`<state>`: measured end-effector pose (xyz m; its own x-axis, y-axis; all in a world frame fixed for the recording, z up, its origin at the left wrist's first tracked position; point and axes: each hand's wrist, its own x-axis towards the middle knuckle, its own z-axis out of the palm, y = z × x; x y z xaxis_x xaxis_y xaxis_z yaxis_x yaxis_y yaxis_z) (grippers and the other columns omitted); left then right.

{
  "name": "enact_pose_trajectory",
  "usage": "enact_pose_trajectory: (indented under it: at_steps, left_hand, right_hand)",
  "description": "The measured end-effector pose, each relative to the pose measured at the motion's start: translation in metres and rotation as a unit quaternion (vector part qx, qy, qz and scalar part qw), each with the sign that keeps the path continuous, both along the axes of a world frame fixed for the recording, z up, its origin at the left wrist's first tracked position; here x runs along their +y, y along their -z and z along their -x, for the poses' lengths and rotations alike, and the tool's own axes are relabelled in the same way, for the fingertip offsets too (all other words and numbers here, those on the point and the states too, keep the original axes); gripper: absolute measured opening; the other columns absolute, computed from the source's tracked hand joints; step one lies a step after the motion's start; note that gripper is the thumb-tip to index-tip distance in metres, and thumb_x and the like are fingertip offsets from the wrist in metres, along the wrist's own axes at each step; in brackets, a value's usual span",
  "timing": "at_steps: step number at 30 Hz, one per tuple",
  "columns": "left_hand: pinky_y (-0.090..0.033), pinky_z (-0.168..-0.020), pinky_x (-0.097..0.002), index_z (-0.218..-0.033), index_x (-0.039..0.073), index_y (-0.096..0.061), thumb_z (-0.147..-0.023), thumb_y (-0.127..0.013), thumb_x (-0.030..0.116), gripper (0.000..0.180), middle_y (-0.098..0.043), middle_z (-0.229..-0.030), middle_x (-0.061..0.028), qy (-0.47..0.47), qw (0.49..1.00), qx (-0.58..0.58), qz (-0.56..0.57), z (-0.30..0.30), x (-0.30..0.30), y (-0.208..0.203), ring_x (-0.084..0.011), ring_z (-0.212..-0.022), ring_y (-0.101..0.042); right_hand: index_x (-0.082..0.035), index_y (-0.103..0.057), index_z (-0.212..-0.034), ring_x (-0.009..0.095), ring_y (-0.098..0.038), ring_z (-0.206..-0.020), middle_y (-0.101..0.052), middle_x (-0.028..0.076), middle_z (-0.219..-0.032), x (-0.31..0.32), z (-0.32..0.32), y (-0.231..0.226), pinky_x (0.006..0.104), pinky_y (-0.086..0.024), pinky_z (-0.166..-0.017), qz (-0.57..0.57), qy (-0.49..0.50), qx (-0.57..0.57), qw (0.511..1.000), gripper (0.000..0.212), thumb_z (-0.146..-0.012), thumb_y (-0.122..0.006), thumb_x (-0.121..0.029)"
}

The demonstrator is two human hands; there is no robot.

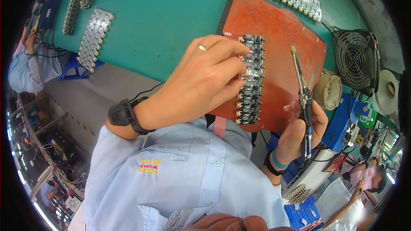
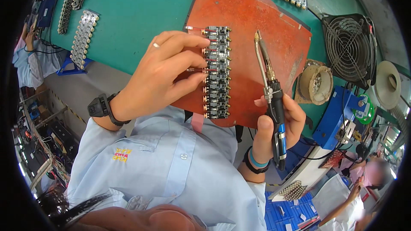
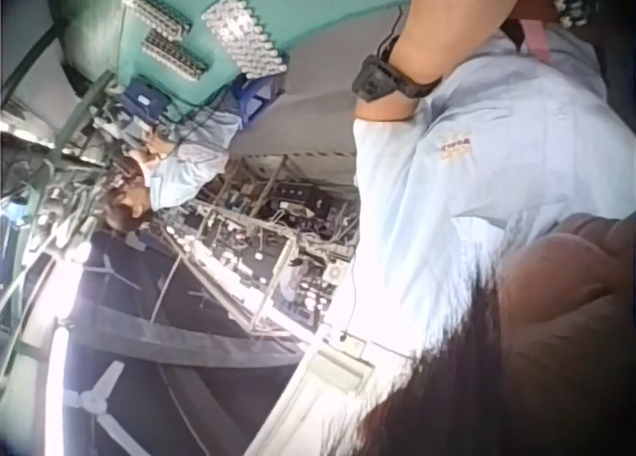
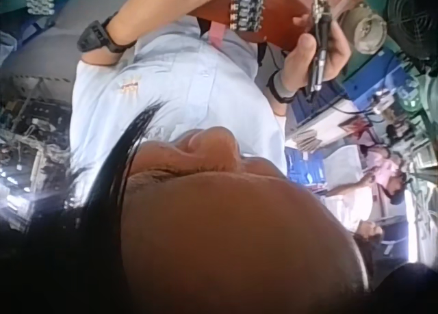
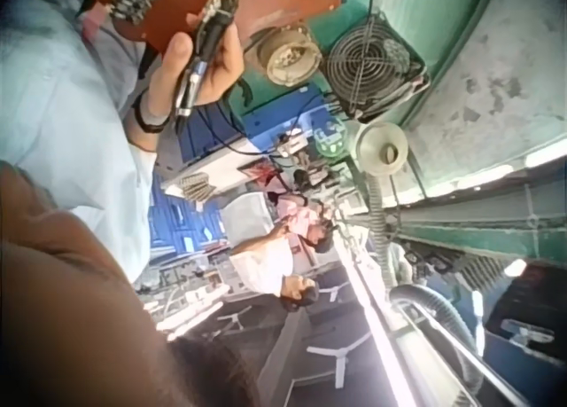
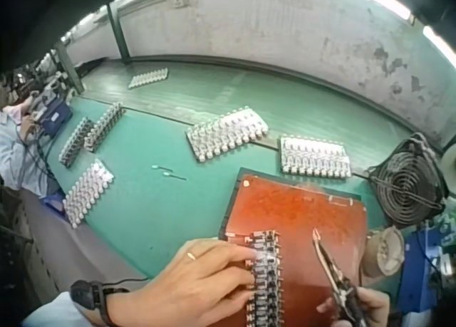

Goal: Soldering electronic components onto printed circuit boards at an industrial assembly station.

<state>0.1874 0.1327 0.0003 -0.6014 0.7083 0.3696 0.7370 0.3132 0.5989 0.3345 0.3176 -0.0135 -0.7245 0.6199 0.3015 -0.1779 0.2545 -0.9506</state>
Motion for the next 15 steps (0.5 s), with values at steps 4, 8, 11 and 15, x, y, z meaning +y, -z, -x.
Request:
enact_pose_trajectory:
  at_steps: [4, 8, 11, 15]
  left_hand:
    - [-0.042, -0.086, -0.0377, -0.084, 0.006, -0.062, -0.075, -0.071, 0.008, 0.013, -0.06, -0.108, -0.0074, -0.07, 0.998, 0.0, -0.013, 0.026, -0.038, -0.009, -0.0268, -0.098, -0.055]
    - [-0.042, -0.086, -0.0375, -0.09, 0.006, -0.064, -0.08, -0.069, 0.013, 0.013, -0.059, -0.103, -0.007, -0.233, 0.969, 0.061, 0.06, 0.093, -0.08, 0.015, -0.027, -0.096, -0.054]
    - [-0.04, -0.085, -0.0371, -0.092, 0.007, -0.064, -0.082, -0.067, 0.016, 0.013, -0.058, -0.097, -0.0065, -0.226, 0.968, 0.099, 0.044, 0.113, -0.079, 0.027, -0.0266, -0.096, -0.052]
    - [-0.038, -0.085, -0.0366, -0.091, 0.008, -0.062, -0.083, -0.066, 0.015, 0.011, -0.056, -0.094, -0.0062, -0.217, 0.964, 0.138, 0.073, 0.122, -0.066, 0.038, -0.0263, -0.097, -0.051]
  right_hand:
    - [0.004, -0.049, -0.116, 0.022, -0.065, -0.078, -0.064, 0.017, -0.093, 0.004, -0.001, 0.001, 0.0311, -0.052, -0.072, 0.016, 0.012, 0.01, 1.0, 0.057, -0.082, -0.072, -0.036]
    - [0.005, -0.049, -0.116, 0.022, -0.065, -0.079, -0.063, 0.017, -0.097, 0.007, -0.003, 0.004, 0.0328, -0.055, -0.072, 0.019, 0.013, -0.002, 1.0, 0.053, -0.084, -0.07, -0.033]
    - [0.006, -0.048, -0.117, 0.021, -0.063, -0.083, -0.061, 0.017, -0.101, 0.011, -0.004, 0.003, 0.033, -0.053, -0.075, 0.017, -0.023, 0.003, 1.0, 0.047, -0.087, -0.064, -0.026]
    - [0.007, -0.047, -0.118, 0.02, -0.06, -0.087, -0.059, 0.016, -0.102, 0.008, -0.003, 0.0, 0.0329, -0.052, -0.077, 0.013, -0.043, -0.002, 0.999, 0.042, -0.089, -0.059, -0.021]
